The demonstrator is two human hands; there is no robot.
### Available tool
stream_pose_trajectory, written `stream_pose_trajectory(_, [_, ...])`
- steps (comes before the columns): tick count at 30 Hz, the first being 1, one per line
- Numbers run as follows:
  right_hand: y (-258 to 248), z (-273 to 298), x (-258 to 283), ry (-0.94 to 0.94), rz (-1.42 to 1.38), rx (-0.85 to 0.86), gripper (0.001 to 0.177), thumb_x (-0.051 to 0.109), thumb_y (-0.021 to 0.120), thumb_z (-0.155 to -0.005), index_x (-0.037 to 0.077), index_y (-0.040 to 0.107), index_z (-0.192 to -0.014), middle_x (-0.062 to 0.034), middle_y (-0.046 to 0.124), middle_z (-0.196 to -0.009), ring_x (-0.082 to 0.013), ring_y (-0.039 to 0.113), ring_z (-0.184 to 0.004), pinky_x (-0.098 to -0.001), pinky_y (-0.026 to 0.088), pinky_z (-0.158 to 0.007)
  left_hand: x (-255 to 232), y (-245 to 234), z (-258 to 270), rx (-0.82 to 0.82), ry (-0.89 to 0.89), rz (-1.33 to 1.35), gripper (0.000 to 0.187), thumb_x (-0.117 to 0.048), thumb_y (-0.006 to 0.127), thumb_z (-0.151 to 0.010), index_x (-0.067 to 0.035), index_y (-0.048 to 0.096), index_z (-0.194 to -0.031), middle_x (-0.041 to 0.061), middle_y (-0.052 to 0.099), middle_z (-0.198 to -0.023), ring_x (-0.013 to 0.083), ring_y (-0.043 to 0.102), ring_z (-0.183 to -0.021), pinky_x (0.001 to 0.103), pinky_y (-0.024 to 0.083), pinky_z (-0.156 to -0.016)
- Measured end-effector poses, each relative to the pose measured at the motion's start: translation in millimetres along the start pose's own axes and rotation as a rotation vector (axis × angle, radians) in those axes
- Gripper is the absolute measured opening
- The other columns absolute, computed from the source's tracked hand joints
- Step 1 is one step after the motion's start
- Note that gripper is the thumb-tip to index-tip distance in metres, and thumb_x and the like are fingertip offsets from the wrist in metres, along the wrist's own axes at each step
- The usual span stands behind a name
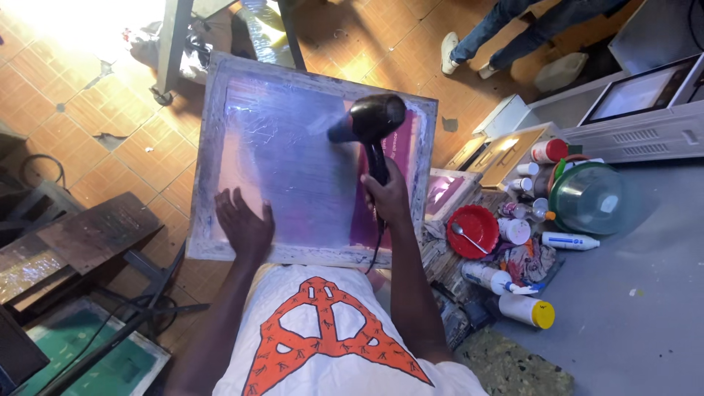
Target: The person uses a hair dryer to apply heat to a plastic sheet stretched over a screen printing frame. They move the hair dryer back and forth across the surface while occasionally pressing the plastic with their left hand to smooth it.
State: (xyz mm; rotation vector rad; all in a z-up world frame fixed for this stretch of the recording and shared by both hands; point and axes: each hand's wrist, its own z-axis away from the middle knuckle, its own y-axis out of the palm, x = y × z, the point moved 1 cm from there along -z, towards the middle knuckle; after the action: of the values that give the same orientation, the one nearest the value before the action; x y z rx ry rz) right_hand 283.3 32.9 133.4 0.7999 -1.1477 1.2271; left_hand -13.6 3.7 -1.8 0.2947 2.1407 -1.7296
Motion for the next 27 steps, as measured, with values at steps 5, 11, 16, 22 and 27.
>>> stream_pose_trajectory(5, [-3.1,18.3,-45.6,0.085,-0.262,0.026,0.034,0.006,0.075,-0.085,0.007,0.055,-0.112,-0.015,0.063,-0.073,-0.0223,0.064,-0.049,-0.0338,0.057,-0.039,-32.6,10.7,16.7,0.062,0.172,0.132,0.074,-0.036,0.071,-0.091,0.001,0.042,-0.148,0.031,0.038,-0.153,0.0534,0.026,-0.149,0.062,0.017,-0.122])
stream_pose_trajectory(11, [4.5,79.2,-45.1,0.145,-0.203,-0.015,0.043,0.016,0.083,-0.083,0.011,0.055,-0.115,-0.0104,0.065,-0.081,-0.018,0.064,-0.058,-0.0308,0.056,-0.046,-59.1,17.9,35.4,0.144,0.343,0.166,0.065,-0.041,0.066,-0.095,-0.001,0.05,-0.144,0.027,0.043,-0.152,0.0483,0.031,-0.15,0.058,0.02,-0.124])
stream_pose_trajectory(16, [-0.5,111.3,-42.7,0.206,-0.134,-0.044,0.036,0.013,0.082,-0.085,0.01,0.058,-0.111,-0.0093,0.064,-0.064,-0.0169,0.062,-0.043,-0.0275,0.05,-0.039,-54.0,30.4,42.0,0.105,0.391,0.164,0.064,-0.046,0.062,-0.097,-0.001,0.052,-0.143,0.025,0.046,-0.15,0.0459,0.035,-0.149,0.056,0.023,-0.125])
stream_pose_trajectory(22, [16.8,119.7,-56.7,0.212,0.104,-0.017,0.046,0.023,0.087,-0.08,0.014,0.066,-0.12,-0.009,0.063,-0.076,-0.0149,0.057,-0.063,-0.0294,0.05,-0.06,-46.9,22.2,41.3,0.109,0.382,0.17,0.067,-0.048,0.062,-0.099,0.002,0.053,-0.142,0.026,0.046,-0.151,0.0466,0.035,-0.149,0.056,0.024,-0.124])
stream_pose_trajectory(27, [66.0,136.1,-6.8,0.188,-0.068,0.009,0.022,0.008,0.073,-0.089,0.007,0.059,-0.107,-0.0087,0.056,-0.047,-0.0148,0.056,-0.037,-0.0246,0.044,-0.038,-23.8,13.4,41.4,0.168,0.453,0.204,0.071,-0.048,0.063,-0.098,0.004,0.052,-0.145,0.027,0.047,-0.151,0.0442,0.037,-0.148,0.052,0.025,-0.126])
